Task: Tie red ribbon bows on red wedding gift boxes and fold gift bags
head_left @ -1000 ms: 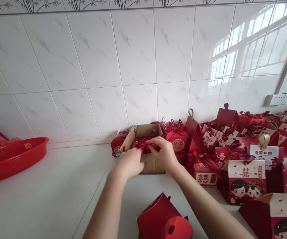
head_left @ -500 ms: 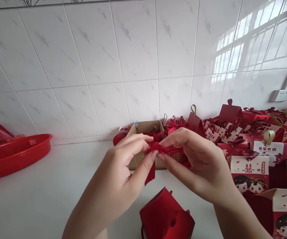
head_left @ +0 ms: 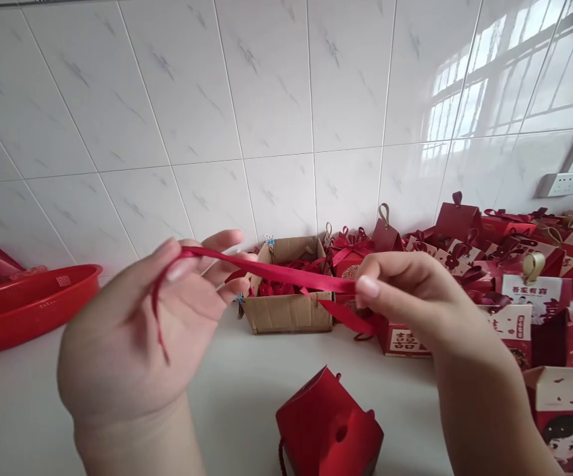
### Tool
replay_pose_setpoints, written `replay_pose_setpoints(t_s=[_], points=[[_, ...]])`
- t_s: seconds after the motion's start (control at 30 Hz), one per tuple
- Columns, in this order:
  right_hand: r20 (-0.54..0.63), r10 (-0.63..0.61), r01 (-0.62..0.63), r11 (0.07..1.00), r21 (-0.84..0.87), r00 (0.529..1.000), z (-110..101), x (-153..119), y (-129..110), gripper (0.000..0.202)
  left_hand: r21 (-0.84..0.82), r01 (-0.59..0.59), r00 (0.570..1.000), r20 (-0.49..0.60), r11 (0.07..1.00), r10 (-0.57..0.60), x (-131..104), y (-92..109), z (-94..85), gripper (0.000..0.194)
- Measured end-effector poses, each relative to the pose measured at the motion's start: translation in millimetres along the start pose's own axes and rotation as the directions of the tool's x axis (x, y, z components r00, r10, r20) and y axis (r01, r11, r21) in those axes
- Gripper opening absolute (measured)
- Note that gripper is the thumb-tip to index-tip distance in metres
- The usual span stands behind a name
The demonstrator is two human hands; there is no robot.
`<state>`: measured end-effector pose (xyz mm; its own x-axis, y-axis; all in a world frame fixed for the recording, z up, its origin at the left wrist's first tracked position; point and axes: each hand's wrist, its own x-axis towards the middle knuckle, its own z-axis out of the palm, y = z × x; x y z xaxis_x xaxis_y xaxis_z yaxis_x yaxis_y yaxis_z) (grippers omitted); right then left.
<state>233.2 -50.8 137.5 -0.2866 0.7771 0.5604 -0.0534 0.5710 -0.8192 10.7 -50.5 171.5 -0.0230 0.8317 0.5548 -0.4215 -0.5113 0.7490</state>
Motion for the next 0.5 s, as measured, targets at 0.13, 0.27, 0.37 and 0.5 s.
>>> replay_pose_setpoints(t_s=[0.13, 0.27, 0.37, 0.5], points=[[-0.004, 0.013, -0.012, 0.995, 0.103, 1.0, -16.2, -3.4, 0.8, 0.033, -0.254, 0.011, 0.999, -0.035, 0.967, -0.021, 4.0, 5.5, -3.6, 0.036], [0.059, 0.051, -0.06, 0.987, 0.151, 0.997, -30.0, -10.2, 0.6, 0.035, -0.387, -0.003, 0.998, -0.064, 0.922, -0.023, 4.1, 8.1, -5.5, 0.029], [-0.006, 0.051, -0.049, 0.979, 0.197, 0.999, -37.5, -15.0, -1.8, 0.034, -0.418, -0.031, 0.986, -0.162, 0.908, -0.041, 7.2, 10.1, -9.8, 0.022], [-0.087, -0.099, 0.117, 0.962, 0.246, 0.991, -52.3, -15.7, -2.2, 0.052, -0.522, -0.028, 0.97, -0.22, 0.852, -0.103, 11.8, 12.4, -18.5, 0.02]])
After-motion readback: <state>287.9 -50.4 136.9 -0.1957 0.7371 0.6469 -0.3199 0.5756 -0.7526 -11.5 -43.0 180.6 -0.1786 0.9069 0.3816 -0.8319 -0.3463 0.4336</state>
